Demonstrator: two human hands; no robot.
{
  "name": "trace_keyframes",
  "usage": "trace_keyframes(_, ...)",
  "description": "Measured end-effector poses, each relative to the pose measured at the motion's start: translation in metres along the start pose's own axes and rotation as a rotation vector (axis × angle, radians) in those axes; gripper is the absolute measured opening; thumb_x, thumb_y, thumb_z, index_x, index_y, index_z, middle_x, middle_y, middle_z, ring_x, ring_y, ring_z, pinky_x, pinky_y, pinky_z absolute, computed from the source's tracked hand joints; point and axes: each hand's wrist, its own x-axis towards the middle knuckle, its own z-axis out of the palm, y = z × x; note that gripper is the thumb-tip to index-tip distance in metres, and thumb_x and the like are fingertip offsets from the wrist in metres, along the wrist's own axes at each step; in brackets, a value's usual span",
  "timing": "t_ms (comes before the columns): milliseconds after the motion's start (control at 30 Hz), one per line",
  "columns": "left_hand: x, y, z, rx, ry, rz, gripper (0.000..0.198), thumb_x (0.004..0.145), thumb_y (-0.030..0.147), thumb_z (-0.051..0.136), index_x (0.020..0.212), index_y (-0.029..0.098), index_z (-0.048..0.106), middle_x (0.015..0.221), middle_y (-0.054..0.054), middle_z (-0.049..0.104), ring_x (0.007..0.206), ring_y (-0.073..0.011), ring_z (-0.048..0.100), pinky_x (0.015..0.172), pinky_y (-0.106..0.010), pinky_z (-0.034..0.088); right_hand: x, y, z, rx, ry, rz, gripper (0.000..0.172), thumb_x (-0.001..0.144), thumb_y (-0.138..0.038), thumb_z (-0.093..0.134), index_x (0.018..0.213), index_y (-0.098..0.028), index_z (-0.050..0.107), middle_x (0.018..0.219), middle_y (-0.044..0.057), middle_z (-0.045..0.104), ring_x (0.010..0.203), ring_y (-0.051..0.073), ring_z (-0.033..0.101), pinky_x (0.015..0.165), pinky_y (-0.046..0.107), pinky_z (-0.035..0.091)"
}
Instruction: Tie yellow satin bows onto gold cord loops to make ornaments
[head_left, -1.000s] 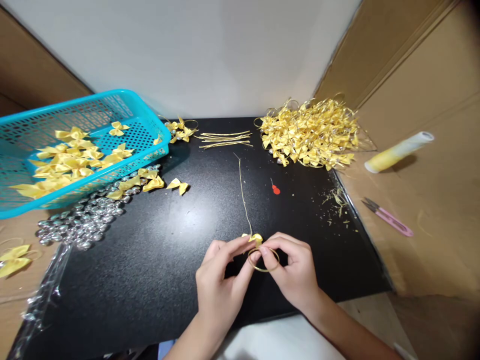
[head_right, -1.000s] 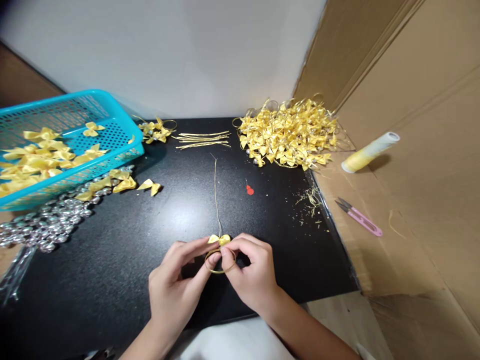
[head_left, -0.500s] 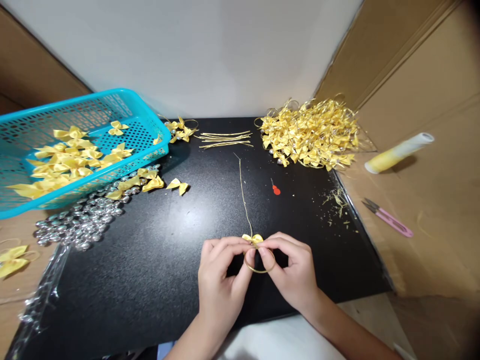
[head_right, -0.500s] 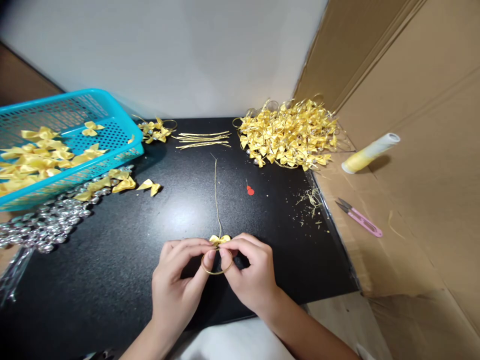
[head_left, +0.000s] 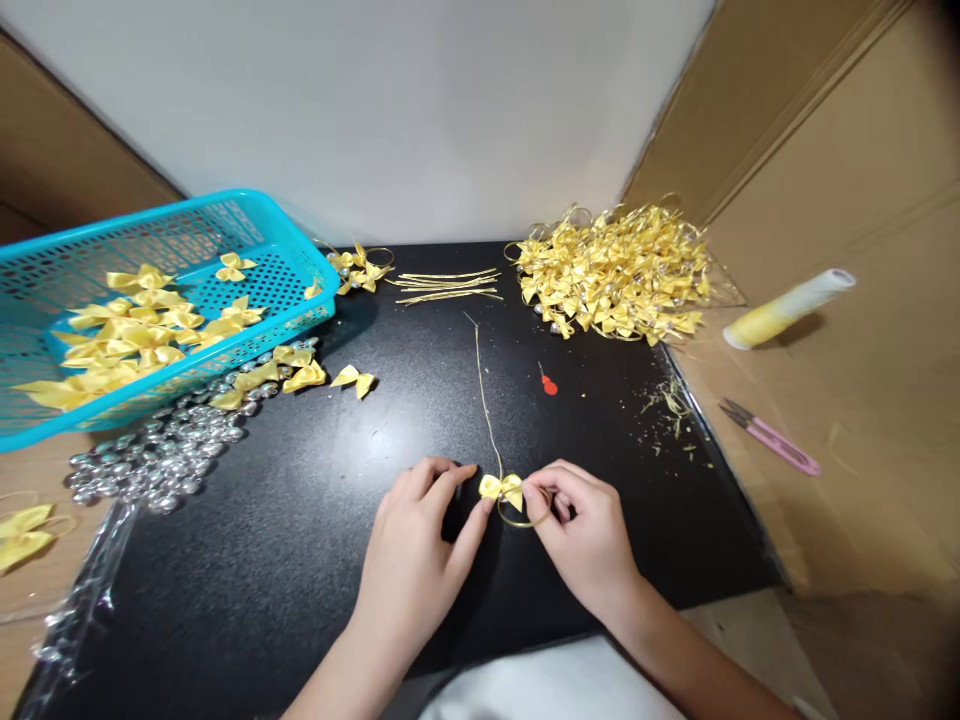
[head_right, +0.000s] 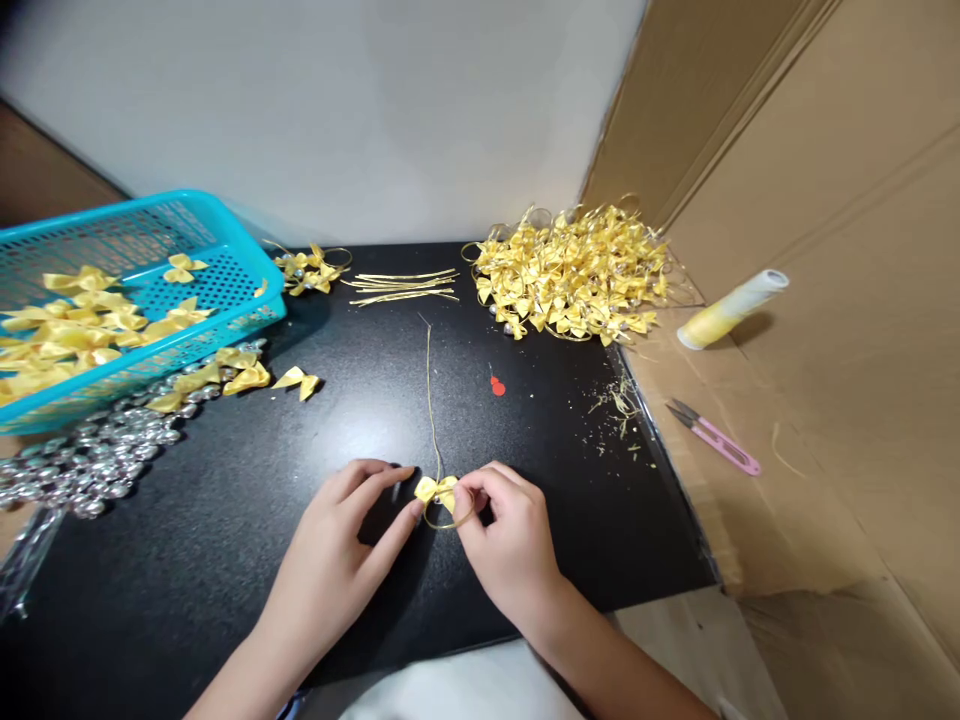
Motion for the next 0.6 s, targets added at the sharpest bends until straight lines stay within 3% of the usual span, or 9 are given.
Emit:
trace_keyframes(133,0.008,0.001,0.009,-0.02,-0.026,0.001,0.012,0.086,0.027,0.064,0.097,0.022,0.065,0.09,-0.004,0.064,0.081,-0.0212,0.063,0.071,-0.034,0.052,-0.001,0.0,0.002,-0.01,-0.014,0.007,0.018,0.083,-0.011,0.055,0.069,-0.018,0.063,0.067,0.0,0.063,0.051,0.009,0.051,0.046,0.019,0.039)
trace_keyframes(267,0.01,0.006,0.011,-0.062,-0.047,-0.006,0.003,0.084,0.021,0.064,0.086,0.022,0.062,0.086,-0.003,0.064,0.078,-0.0203,0.062,0.07,-0.033,0.051,0.0,0.0,0.002,0.015,-0.035,0.004,0.016,0.081,-0.011,0.057,0.07,-0.018,0.067,0.087,0.006,0.073,0.052,0.009,0.056,0.044,0.019,0.041)
trace_keyframes(367,0.012,0.009,0.009,-0.127,-0.08,-0.034,0.005,0.083,0.019,0.062,0.08,0.021,0.06,0.082,-0.002,0.064,0.077,-0.0199,0.062,0.069,-0.032,0.051,0.003,0.0,0.002,0.049,-0.09,0.012,0.017,0.081,-0.01,0.057,0.07,-0.018,0.068,0.084,0.005,0.073,0.054,0.01,0.059,0.045,0.019,0.043)
trace_keyframes(467,0.02,0.009,0.004,-0.296,-0.172,-0.094,0.008,0.085,0.018,0.057,0.078,0.02,0.059,0.072,0.0,0.064,0.066,-0.0163,0.062,0.061,-0.027,0.049,0.011,0.001,0.0,0.103,-0.15,0.011,0.018,0.081,-0.009,0.057,0.07,-0.017,0.068,0.075,0.004,0.071,0.058,0.012,0.063,0.049,0.019,0.049)
trace_keyframes(600,0.046,0.006,-0.002,-0.698,-0.24,-0.248,0.009,0.084,0.027,0.061,0.087,0.018,0.059,0.071,-0.001,0.067,0.061,-0.0134,0.063,0.056,-0.023,0.049,0.034,0.0,-0.006,0.146,-0.137,-0.059,0.016,0.08,-0.009,0.057,0.068,-0.017,0.066,0.073,0.004,0.07,0.063,0.013,0.066,0.055,0.02,0.054)
